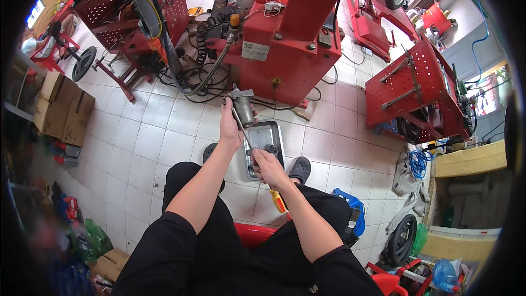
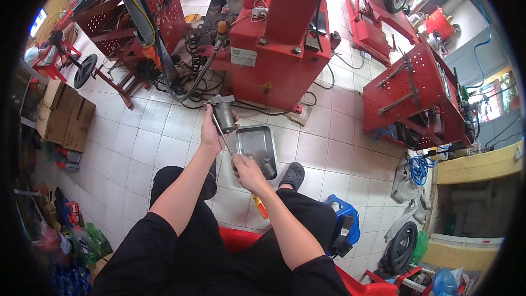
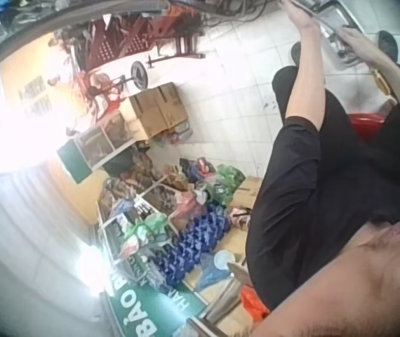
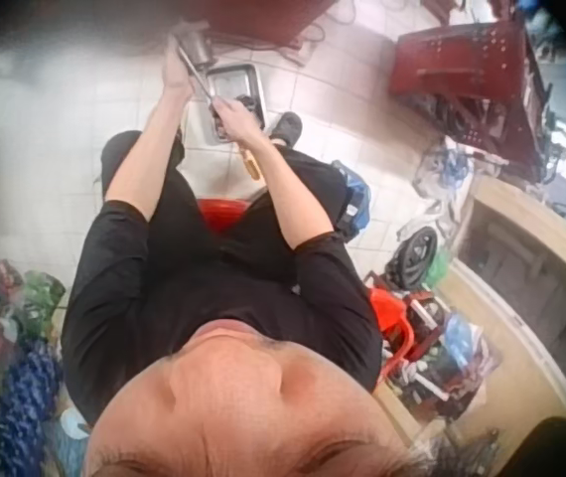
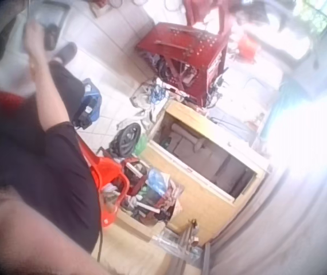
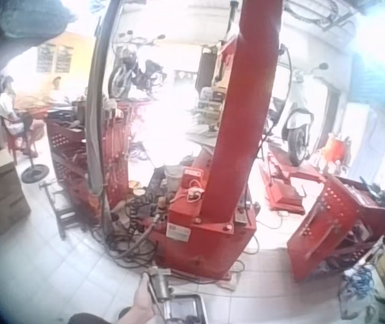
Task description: The person disassembles a cylindrical motor component using a screwdriver, separating the housing and removing internal parts. They place the disassembled pieces into a metal tray and then reassemble the motor, securing the housing with screws.
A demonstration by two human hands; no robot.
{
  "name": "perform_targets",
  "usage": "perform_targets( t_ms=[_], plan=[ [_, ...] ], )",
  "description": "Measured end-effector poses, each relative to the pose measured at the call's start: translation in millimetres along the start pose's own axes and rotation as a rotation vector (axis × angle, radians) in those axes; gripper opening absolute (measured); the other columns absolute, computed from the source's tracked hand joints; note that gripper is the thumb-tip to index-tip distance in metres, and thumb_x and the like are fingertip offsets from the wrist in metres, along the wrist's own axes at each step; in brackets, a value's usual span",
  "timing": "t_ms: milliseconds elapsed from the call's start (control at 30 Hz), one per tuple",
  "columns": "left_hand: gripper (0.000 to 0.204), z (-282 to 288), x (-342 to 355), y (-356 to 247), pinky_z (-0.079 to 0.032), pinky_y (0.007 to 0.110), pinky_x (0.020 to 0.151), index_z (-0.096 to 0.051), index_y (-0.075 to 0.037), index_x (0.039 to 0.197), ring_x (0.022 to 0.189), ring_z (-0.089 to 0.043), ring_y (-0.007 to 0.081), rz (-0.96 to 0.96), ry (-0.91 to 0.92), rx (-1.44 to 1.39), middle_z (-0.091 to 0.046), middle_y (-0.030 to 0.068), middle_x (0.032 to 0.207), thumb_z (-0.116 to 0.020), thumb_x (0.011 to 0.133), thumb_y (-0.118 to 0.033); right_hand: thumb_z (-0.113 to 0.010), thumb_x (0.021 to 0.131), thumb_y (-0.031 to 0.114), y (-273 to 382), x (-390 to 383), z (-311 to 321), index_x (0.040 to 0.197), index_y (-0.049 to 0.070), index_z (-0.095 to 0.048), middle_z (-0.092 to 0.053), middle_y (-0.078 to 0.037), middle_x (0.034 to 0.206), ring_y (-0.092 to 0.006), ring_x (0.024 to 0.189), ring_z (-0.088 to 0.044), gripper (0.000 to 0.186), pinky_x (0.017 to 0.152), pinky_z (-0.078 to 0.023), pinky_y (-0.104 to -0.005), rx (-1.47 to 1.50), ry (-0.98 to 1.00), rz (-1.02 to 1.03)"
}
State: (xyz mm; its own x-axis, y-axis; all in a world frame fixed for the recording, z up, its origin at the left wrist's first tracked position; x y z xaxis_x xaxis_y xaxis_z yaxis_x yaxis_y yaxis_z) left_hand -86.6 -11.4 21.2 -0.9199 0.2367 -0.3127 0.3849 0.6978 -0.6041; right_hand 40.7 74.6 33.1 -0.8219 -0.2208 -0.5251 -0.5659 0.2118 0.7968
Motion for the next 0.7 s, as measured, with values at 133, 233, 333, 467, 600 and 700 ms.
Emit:
perform_targets(
  t_ms=[133,233,333,467,600,700],
  plan=[
    [0.056,4,-1,-2,-0.054,0.037,0.063,-0.051,-0.004,0.108,0.078,-0.062,0.0242,-0.091,-0.008,0.011,-0.060,0.0107,0.089,-0.025,0.093,-0.052,-0.039,0.096,0.038,3,-1,-6,0.075,0.012,-0.041,-0.027,0.008,0.057,-0.0031,0.042,-0.022,0.034,0.036,-0.016,-0.0204,0.133,-0.007,-0.061],
    [0.048,-2,-6,-3,-0.054,0.037,0.062,-0.043,-0.009,0.117,0.077,-0.062,0.0247,-0.169,-0.004,0.035,-0.058,0.0103,0.091,-0.027,0.092,-0.048,-0.039,0.096,0.038,2,-2,-5,0.073,0.013,-0.039,-0.027,0.007,0.056,-0.0033,0.040,-0.022,0.034,0.035,-0.016,-0.0206,0.156,-0.007,-0.069],
    [0.042,-4,-7,-2,-0.054,0.037,0.062,-0.034,-0.014,0.122,0.076,-0.063,0.0249,-0.176,0.001,0.054,-0.057,0.0102,0.091,-0.029,0.092,-0.043,-0.038,0.097,0.039,3,-4,-6,0.073,0.013,-0.038,-0.026,0.007,0.055,-0.0035,0.040,-0.022,0.035,0.035,-0.016,-0.0208,0.147,-0.005,-0.065],
    [0.038,-8,-11,-4,-0.054,0.037,0.061,-0.033,-0.014,0.123,0.075,-0.063,0.0259,-0.165,0.004,0.046,-0.057,0.0107,0.092,-0.033,0.091,-0.036,-0.037,0.097,0.040,4,-5,-8,0.072,0.014,-0.037,-0.026,0.007,0.055,-0.0037,0.040,-0.021,0.036,0.035,-0.016,-0.0211,0.148,0.009,-0.074],
    [0.038,-8,-12,-6,-0.054,0.037,0.060,-0.030,-0.015,0.125,0.074,-0.063,0.0266,-0.190,-0.003,0.076,-0.057,0.0115,0.092,-0.036,0.089,-0.029,-0.037,0.096,0.042,5,-7,-11,0.072,0.014,-0.036,-0.024,0.007,0.055,-0.0043,0.040,-0.020,0.037,0.035,-0.014,-0.0215,0.196,0.045,-0.114],
    [0.041,-10,-15,-8,-0.054,0.037,0.060,-0.027,-0.015,0.126,0.075,-0.063,0.0255,-0.204,-0.007,0.119,-0.056,0.0113,0.092,-0.039,0.088,-0.025,-0.037,0.096,0.043,6,-9,-13,0.072,0.014,-0.036,-0.023,0.007,0.055,-0.0048,0.040,-0.020,0.037,0.036,-0.013,-0.0216,0.248,0.085,-0.145]
  ],
)
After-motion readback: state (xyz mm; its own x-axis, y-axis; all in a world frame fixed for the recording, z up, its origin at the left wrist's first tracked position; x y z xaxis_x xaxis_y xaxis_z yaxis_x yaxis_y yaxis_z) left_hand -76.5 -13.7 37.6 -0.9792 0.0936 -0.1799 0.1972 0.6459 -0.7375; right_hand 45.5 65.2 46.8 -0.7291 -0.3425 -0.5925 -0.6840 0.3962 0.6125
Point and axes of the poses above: each hand's wrist, its own x-axis towards the middle knuckle, its own z-axis out of the back of the hand, y = z × x, the point moved 5 cm from there along x, towards the middle knuckle
